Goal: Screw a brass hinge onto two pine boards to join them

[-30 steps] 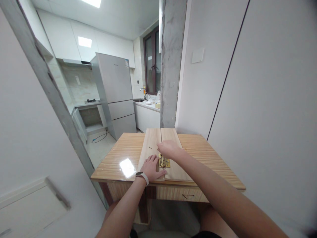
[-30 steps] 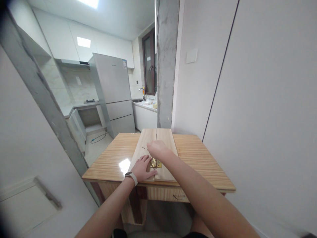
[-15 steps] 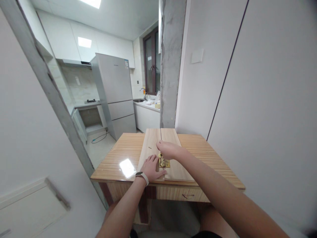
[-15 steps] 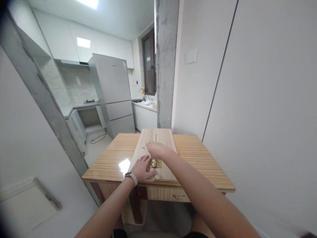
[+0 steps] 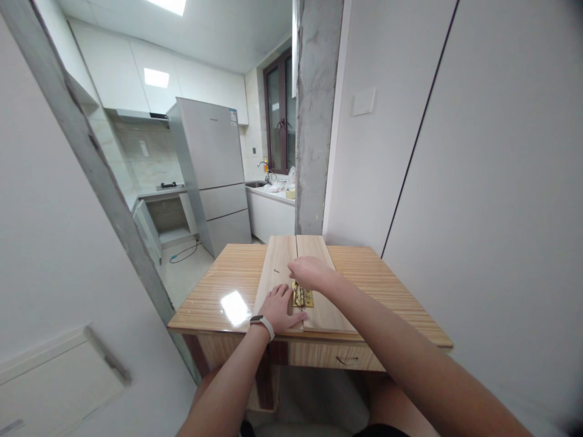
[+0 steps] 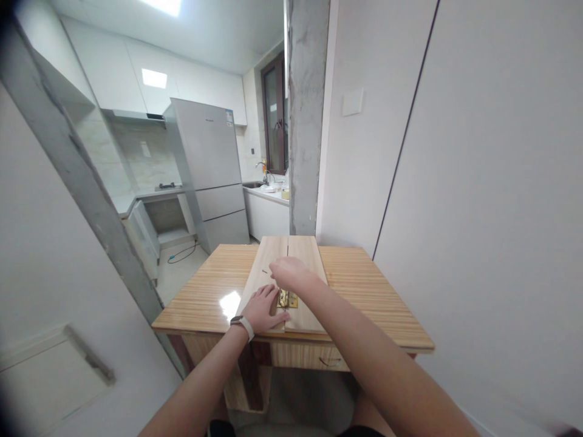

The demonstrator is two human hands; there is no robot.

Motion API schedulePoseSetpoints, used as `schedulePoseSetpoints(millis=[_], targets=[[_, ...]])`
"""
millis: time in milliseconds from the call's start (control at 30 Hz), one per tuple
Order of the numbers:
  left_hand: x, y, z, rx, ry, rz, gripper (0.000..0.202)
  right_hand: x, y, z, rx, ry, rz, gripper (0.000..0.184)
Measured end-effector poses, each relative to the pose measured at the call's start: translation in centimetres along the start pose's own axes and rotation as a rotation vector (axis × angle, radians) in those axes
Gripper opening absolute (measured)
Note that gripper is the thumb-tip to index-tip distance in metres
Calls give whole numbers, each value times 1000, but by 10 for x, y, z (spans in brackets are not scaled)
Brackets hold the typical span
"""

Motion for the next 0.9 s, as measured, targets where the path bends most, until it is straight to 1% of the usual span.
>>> schedulePoseSetpoints(millis=[67,167,267,400,467,600,767,833,900], targets=[[0,0,0,-3,-5,0,92,1,1,0,3,37,7,34],[0,-1,0,-11,-2,-4,91,2,3,0,-3,68,25,36],[0,-1,0,-15,2,-6,90,3,6,-1,-23,54,71,36],[-1,0,0,-14,-4,-3,88,4,11,-2,-105,18,114,43],[-1,0,0,-7,-3,-3,89,2,9,-2,-95,-10,111,42],[0,-1,0,-2,-2,-7,90,-2,0,-5,-26,-36,64,30],[2,-3,-1,-17,-5,-18,90,-5,-6,-5,-32,-4,17,22],[2,-3,-1,-20,-8,-17,90,-5,-5,-3,-29,33,8,24],[2,-3,-1,-22,-14,-12,91,-3,-4,-2,-10,73,4,32]])
Point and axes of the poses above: each hand's wrist, its own z-axis towards the middle knuckle, its own y-axis out of the palm, x = y × z, the point moved 4 cm from there along z, towards the middle knuckle, and after that the axes turned 9 degrees about -x, right-handed, at the moved point
